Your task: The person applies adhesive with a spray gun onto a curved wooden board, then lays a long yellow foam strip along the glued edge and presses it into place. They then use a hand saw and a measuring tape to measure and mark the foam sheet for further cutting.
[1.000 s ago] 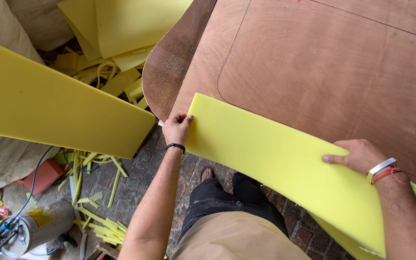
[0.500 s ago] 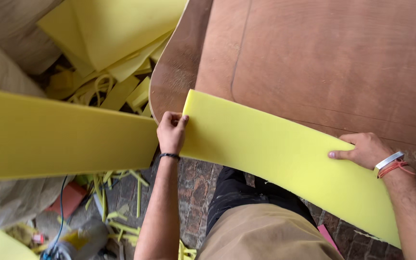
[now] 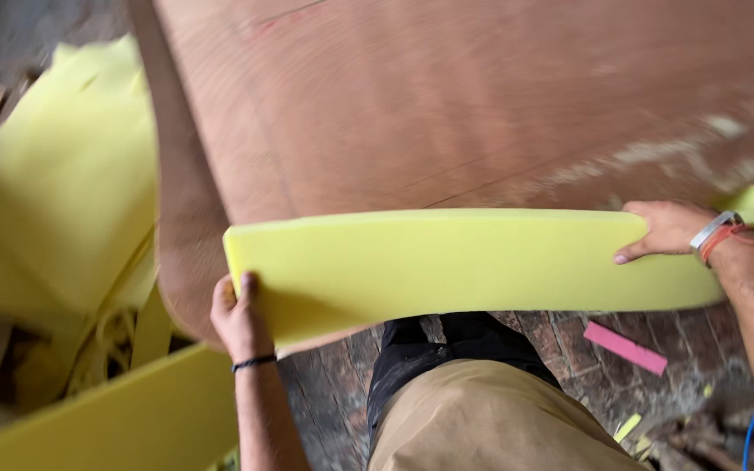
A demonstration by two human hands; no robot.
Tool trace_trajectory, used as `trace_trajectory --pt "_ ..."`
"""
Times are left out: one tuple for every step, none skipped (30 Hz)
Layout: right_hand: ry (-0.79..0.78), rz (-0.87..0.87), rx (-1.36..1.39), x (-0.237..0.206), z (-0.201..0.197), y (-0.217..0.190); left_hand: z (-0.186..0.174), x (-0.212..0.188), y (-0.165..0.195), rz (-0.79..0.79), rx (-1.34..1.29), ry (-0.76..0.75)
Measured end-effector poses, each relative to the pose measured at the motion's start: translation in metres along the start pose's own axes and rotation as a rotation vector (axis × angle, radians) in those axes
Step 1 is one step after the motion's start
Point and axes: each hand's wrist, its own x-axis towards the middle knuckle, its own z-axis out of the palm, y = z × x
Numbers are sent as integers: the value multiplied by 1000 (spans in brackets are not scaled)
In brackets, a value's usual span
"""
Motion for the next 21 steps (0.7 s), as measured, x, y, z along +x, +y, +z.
trace_trajectory --pt "-8 60 51 -12 20 37 6 -4 4 0 17 -7" --pt "-12 119 104 -22 40 71 13 -8 9 18 -38 -25" --pt "-15 175 158 -30 63 98 23 -9 13 33 -94 -42" --pt "32 200 184 -37 88 118 35 -12 15 34 -112 -98" --pt "67 221 207 -45 115 133 44 -17 15 28 -121 -146" --pt "107 236 225 -56 134 142 53 -21 16 25 -132 -188" --pt "157 299 267 -62 151 150 63 -23 18 31 -128 -211" --pt "204 354 304 -67 170 156 69 -28 18 37 -122 -225" --pt "248 403 336 -73 184 160 74 -34 19 40 -116 -231" --pt "270 437 407 -81 193 163 78 -39 21 64 -106 -261" --pt "288 467 475 -86 198 167 83 -45 20 85 -94 -288" --pt "305 492 539 -91 201 171 84 -54 21 106 -83 -308" --pt "333 490 529 -95 201 176 88 -62 21 140 -67 -341" --pt "361 489 513 -96 198 183 94 -68 18 171 -53 -371" --pt "387 484 487 -97 194 190 98 -79 15 193 -43 -393" --pt "457 412 519 -95 189 198 102 -90 9 206 -40 -351" --pt "518 330 552 -92 183 204 104 -100 6 216 -31 -300" --pt "584 238 582 -89 176 212 104 -111 4 231 -28 -243" --pt "634 150 527 -86 168 218 103 -121 2 306 16 -144" --pt "677 72 475 -84 160 222 101 -132 0 373 67 -54" --pt "708 -4 419 -83 151 226 96 -146 -1 354 119 -5"
